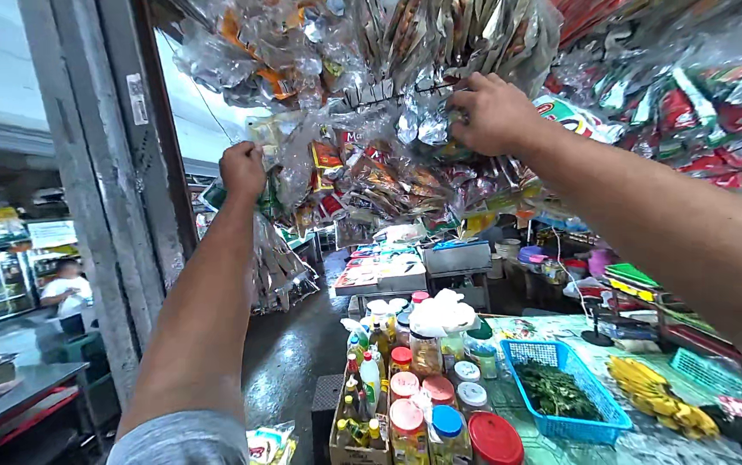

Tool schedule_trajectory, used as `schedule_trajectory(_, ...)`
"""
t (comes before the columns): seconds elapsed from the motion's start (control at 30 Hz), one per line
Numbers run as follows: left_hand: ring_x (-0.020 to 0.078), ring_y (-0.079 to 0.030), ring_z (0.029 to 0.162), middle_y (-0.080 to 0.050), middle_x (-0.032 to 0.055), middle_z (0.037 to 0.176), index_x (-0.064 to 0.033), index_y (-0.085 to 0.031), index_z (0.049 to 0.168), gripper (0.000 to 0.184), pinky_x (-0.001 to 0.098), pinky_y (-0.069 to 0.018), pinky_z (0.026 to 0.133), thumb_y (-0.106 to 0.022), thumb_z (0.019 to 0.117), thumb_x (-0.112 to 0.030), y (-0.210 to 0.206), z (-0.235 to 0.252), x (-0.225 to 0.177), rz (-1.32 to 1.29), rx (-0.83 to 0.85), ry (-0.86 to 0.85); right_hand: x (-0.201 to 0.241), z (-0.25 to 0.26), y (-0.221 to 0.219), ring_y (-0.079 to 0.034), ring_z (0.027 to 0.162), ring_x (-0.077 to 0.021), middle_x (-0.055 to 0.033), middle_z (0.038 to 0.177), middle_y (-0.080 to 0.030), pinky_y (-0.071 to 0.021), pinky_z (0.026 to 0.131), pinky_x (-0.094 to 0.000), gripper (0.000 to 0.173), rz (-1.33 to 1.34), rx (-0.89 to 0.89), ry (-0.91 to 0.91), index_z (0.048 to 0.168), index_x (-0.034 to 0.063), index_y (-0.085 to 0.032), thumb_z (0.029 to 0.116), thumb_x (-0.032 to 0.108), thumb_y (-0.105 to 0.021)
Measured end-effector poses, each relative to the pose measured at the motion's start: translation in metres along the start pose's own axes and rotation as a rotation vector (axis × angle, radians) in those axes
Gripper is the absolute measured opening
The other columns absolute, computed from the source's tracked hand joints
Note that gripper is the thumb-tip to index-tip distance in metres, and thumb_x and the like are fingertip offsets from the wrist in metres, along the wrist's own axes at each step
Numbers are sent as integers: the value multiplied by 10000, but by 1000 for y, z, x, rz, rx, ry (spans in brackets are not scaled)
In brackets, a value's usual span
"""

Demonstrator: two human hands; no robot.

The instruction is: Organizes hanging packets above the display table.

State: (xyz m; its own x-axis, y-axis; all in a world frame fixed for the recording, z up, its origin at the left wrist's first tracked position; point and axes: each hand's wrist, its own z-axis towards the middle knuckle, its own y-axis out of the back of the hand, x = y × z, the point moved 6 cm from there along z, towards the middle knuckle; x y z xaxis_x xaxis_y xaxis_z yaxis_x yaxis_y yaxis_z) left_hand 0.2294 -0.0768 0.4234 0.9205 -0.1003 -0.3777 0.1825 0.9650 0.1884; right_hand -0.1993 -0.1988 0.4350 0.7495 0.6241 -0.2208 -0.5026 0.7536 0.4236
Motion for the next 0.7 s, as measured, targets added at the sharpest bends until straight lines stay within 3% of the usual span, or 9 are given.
schedule_trajectory(0.23, 401, -666, 1064, -693, 248, 1121, 1, -703, 1122, 310, 643, -488, 936, -504, 1048, -225, 6, 7, -3, -23, 5, 81, 41, -4, 12, -449, 1391, -439, -182, 1450, -551, -389, 1055, -685, 392, -52, -24, -14, 1285, 106, -676, 923, 251, -645)
schedule_trajectory(0.3, 359, -641, 1188, -647, 220, 1304, -9, -661, 1268, 308, 580, -501, 1014, -558, 1015, -151, 6, -8, -25, -44, 68, -87, 67, -13, 23, -455, 1390, -425, -190, 1418, -570, -376, 1091, -654, 403, -47, -112, 44, 1273, 83, -667, 915, 265, -637)
schedule_trajectory(0.37, 336, -532, 1365, -502, 211, 1514, -26, -566, 1420, 456, 528, -446, 1131, -622, 969, -74, -8, -39, -55, -26, 210, -380, 100, -20, 30, -510, 1333, -407, -185, 1353, -607, -423, 1061, -613, 379, -12, -164, 130, 1250, 69, -674, 931, 265, -619)
schedule_trajectory(0.47, 367, -444, 1441, -625, 111, 1424, -129, -728, 1251, 371, 646, -309, 1174, -691, 882, -115, -54, -87, -83, 257, 375, -733, 150, -14, 23, -603, 1195, -366, -158, 1227, -656, -507, 968, -564, 293, 98, -133, 243, 1197, 69, -694, 966, 212, -586)
schedule_trajectory(0.5, 355, -413, 1466, -645, 59, 1406, -170, -744, 1215, 327, 642, -286, 1190, -695, 892, -190, -68, -100, -86, 360, 424, -768, 164, -7, 15, -616, 1181, -351, -149, 1215, -663, -513, 965, -556, 287, 131, -96, 254, 1201, 76, -698, 974, 195, -568)
schedule_trajectory(0.57, 324, -392, 1481, -649, 47, 1386, -155, -733, 1207, 306, 610, -258, 1219, -666, 930, -266, -84, -113, -87, 436, 518, -751, 184, 15, -5, -627, 1184, -352, -153, 1227, -665, -516, 968, -577, 302, 174, -9, 237, 1240, 84, -687, 989, 184, -552)
schedule_trajectory(0.6, 311, -409, 1472, -640, 56, 1396, -148, -720, 1234, 317, 599, -284, 1210, -652, 950, -271, -83, -115, -87, 446, 573, -700, 190, 28, -18, -619, 1211, -353, -155, 1261, -659, -507, 987, -590, 318, 194, 34, 209, 1273, 92, -675, 999, 195, -551)
schedule_trajectory(0.63, 315, -499, 1398, -665, 85, 1346, -133, -724, 1231, 305, 597, -370, 1161, -648, 964, -256, -75, -115, -89, 411, 604, -653, 194, 43, -31, -613, 1231, -354, -157, 1290, -654, -498, 1001, -601, 344, 214, 59, 178, 1304, 98, -663, 1002, 218, -549)
schedule_trajectory(0.7, 345, -665, 1143, -720, 151, 1159, -94, -738, 1187, 263, 610, -506, 1001, -617, 981, -204, -44, -111, -93, 303, 589, -614, 198, 71, -55, -587, 1276, -378, -173, 1368, -618, -482, 1016, -630, 451, 231, 98, 109, 1386, 93, -605, 1017, 349, -554)
